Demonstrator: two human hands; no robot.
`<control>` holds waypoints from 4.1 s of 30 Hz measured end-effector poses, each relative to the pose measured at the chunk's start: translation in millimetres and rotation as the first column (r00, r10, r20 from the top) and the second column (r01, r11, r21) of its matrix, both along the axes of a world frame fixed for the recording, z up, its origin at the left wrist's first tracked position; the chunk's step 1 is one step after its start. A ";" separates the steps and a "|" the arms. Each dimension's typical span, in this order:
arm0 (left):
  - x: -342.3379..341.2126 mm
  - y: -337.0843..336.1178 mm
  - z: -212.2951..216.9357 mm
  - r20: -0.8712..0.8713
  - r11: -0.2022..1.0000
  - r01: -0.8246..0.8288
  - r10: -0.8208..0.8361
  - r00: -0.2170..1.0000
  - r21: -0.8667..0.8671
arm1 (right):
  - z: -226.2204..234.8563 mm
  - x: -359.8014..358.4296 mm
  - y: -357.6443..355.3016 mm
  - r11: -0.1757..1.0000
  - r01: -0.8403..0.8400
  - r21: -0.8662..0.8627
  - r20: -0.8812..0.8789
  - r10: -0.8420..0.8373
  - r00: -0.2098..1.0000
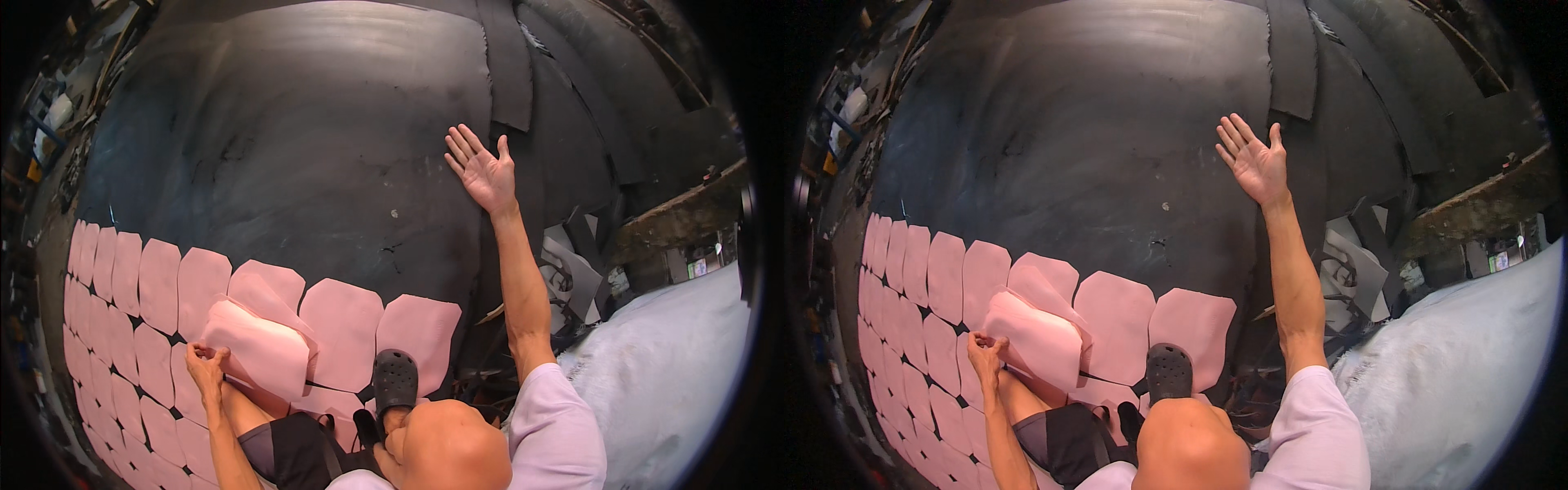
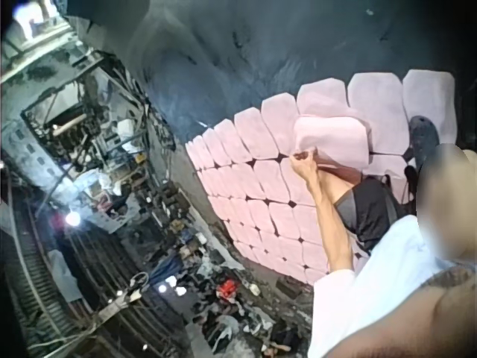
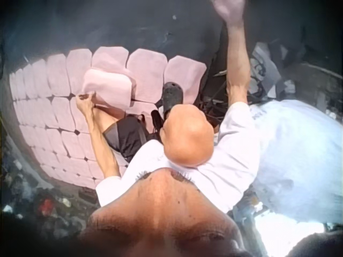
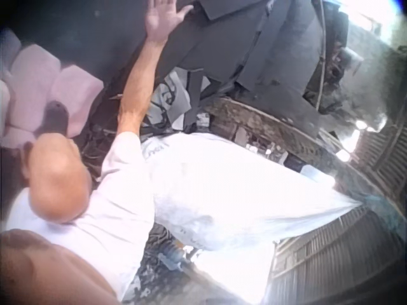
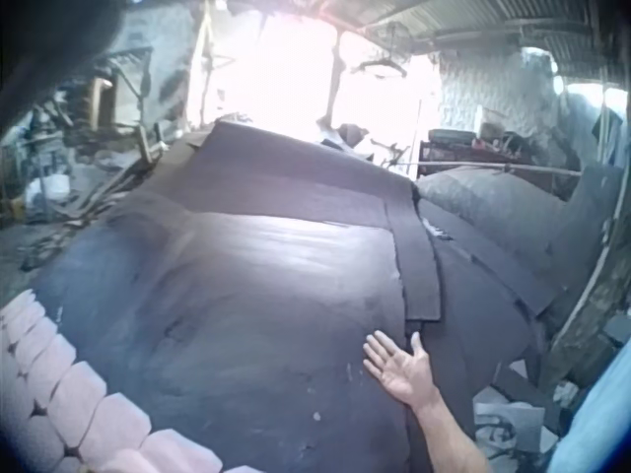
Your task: The person arranges pink foam pieces on a dark surface, pressing them into place to form a pattern. The person then uses a knife to trim the edges of the assembled foam.
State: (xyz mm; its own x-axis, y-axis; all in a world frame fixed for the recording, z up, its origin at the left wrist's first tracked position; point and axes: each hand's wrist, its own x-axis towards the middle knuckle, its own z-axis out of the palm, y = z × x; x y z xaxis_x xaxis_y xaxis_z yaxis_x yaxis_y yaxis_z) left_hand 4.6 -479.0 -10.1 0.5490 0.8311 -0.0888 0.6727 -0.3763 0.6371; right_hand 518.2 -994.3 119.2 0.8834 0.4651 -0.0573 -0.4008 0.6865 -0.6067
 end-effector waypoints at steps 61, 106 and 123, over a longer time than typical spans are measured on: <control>216.8 -445.5 26.7 0.184 0.302 0.020 0.527 0.829 -0.953 | -12.7 6.1 -45.7 0.137 0.533 -0.835 0.415 0.793 0.445; 20.5 -21.3 27.8 -0.129 0.998 -0.047 0.053 0.990 0.051 | -127.1 -226.0 29.1 -0.157 0.755 -0.636 0.348 0.816 0.463; 24.8 -217.1 95.6 0.102 0.903 0.427 -0.430 0.897 0.046 | -87.9 -381.3 99.8 0.401 -0.304 -0.864 0.033 0.648 0.761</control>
State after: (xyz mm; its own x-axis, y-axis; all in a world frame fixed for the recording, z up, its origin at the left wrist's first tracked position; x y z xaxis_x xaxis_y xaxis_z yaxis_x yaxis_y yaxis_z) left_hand 29.5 -696.1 85.5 0.8575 0.5144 0.0056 0.3717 -0.6271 0.6846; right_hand 136.9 -894.5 31.3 0.5637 0.7218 -0.4016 -0.1661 -0.3772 -0.9111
